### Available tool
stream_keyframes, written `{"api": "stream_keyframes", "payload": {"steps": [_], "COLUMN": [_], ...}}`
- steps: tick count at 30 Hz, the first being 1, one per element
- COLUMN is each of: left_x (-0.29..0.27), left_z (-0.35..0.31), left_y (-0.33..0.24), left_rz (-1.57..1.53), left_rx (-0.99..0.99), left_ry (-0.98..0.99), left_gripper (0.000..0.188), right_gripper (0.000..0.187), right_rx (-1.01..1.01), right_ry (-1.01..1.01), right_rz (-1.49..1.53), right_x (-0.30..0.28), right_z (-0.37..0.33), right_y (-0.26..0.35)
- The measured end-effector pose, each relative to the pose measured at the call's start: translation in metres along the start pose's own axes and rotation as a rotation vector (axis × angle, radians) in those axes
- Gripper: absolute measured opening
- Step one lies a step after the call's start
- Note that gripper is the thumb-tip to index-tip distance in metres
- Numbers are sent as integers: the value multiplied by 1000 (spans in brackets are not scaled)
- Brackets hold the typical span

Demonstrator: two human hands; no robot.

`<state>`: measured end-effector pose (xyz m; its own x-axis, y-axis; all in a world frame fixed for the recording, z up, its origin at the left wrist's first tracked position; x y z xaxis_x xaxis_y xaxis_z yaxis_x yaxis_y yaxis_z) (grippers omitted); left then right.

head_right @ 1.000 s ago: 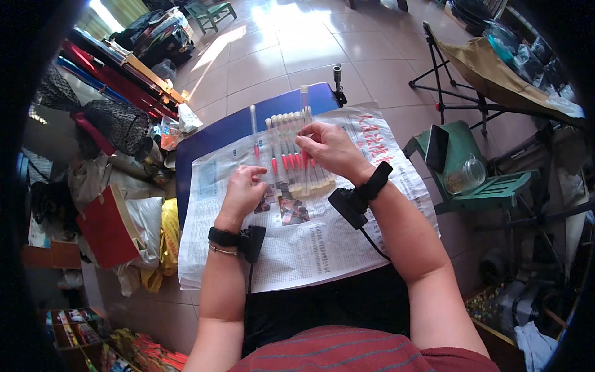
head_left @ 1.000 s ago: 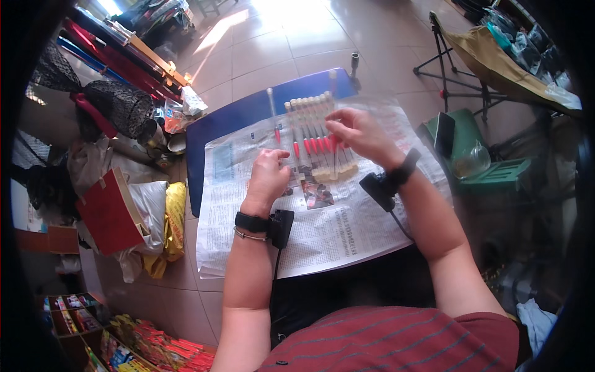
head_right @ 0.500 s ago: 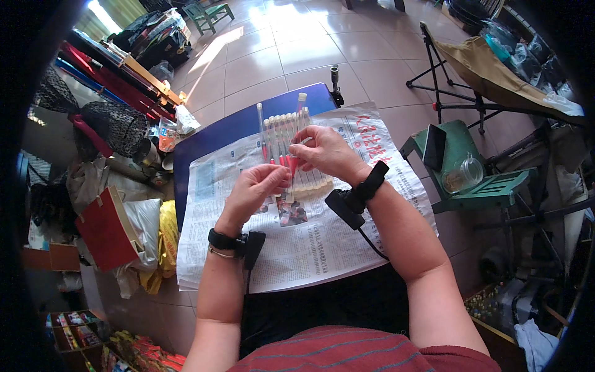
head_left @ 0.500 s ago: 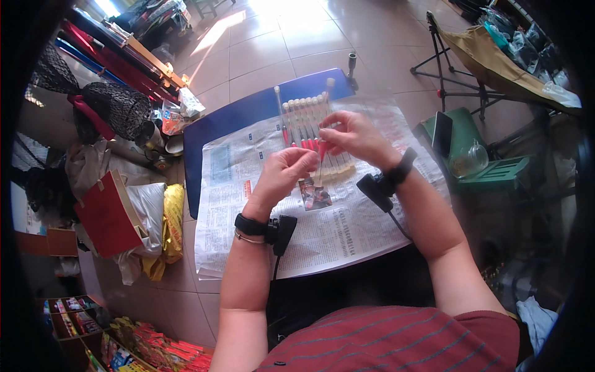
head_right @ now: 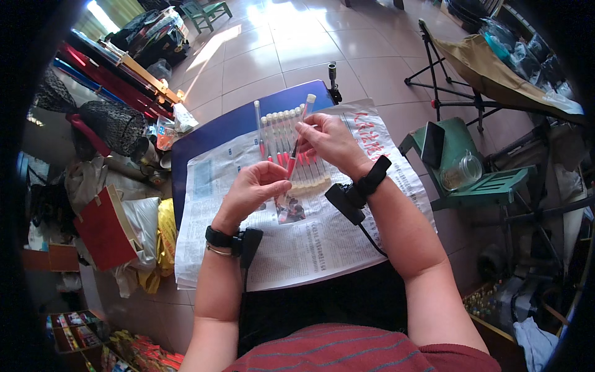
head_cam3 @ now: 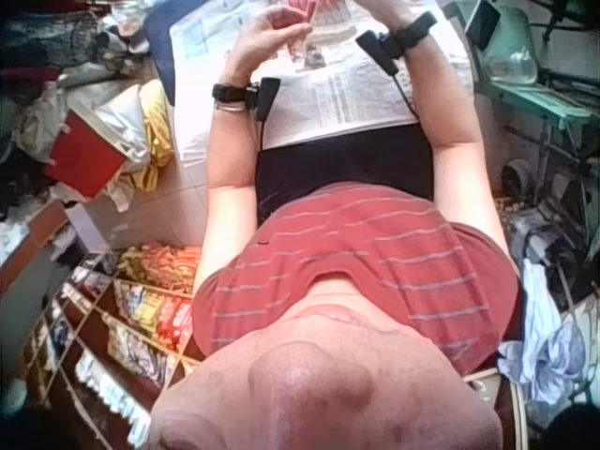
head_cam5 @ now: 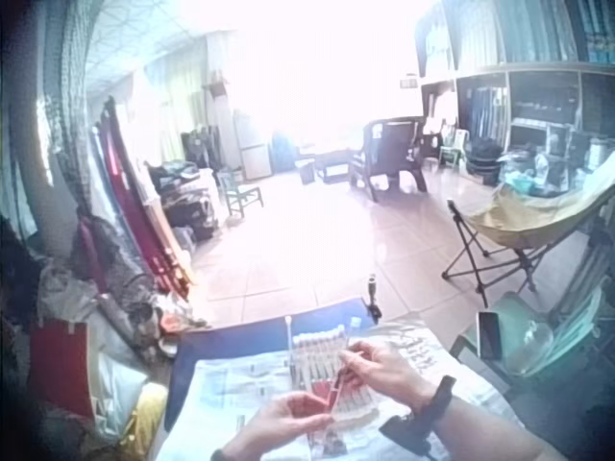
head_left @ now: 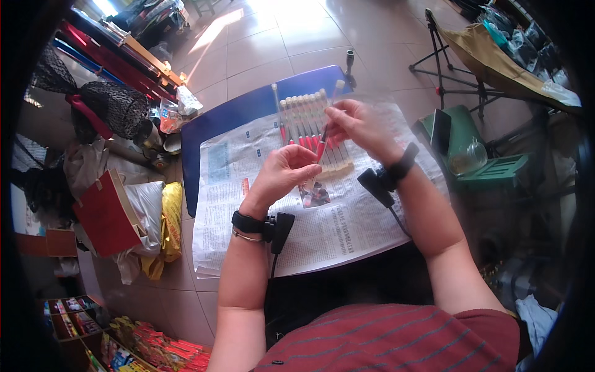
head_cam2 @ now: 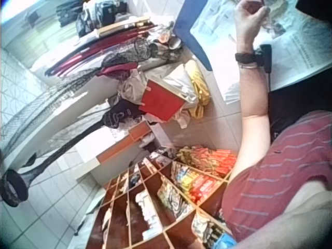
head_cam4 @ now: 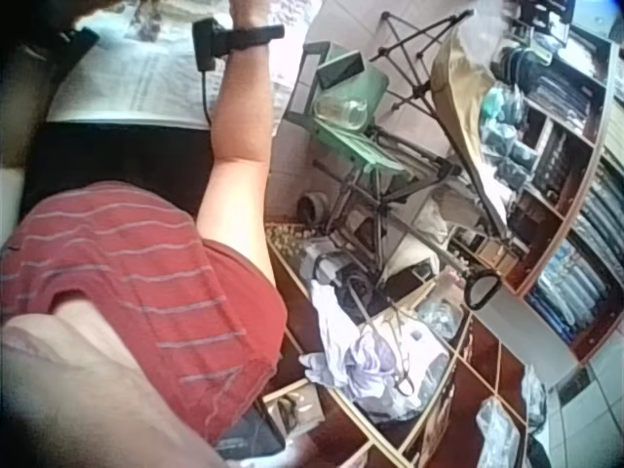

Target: Organizing small plastic tubes containing pink thread or lures on a table.

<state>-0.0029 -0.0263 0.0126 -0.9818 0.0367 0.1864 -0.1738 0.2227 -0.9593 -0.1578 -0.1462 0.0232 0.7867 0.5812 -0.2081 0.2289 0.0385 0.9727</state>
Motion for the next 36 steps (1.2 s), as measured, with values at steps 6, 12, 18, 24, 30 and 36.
{"api": "stream_keyframes", "payload": {"steps": [6, 12, 18, 24, 30, 36], "left_x": [-5, -36, -57, -59, -52, -49], "left_z": [-1, -4, -5, -6, -5, -5], "left_y": [-6, -14, -15, -16, -17, -23], "left_rz": [5, -307, -657, -395, -297, -476], "left_rx": [52, 284, 442, 475, 493, 517], "left_ry": [-58, -332, -373, -456, -416, -353], "left_gripper": [20, 19, 14, 19, 24, 25], "right_gripper": [25, 22, 22, 28, 25, 21], "right_rx": [14, 64, 80, -380, -496, -432], "right_ry": [-154, -113, 7, -607, -334, -2], "right_rz": [23, 258, 463, -588, -703, -690], "right_x": [-12, -18, -16, -24, -1, 14], "right_z": [-1, -6, -3, -7, -13, -13], "right_y": [3, 2, -1, 18, 20, 16]}}
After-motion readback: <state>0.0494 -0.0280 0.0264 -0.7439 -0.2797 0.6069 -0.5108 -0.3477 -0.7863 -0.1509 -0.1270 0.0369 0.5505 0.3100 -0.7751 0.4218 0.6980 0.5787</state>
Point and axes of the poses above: each hand's wrist, its own z-axis towards the middle knuckle, its own x-axis out of the palm, y = z × x, the point moved 4 cm from there along z, towards the middle knuckle, and after that the axes turned 14 degrees about -z, right-handed, at the moved point
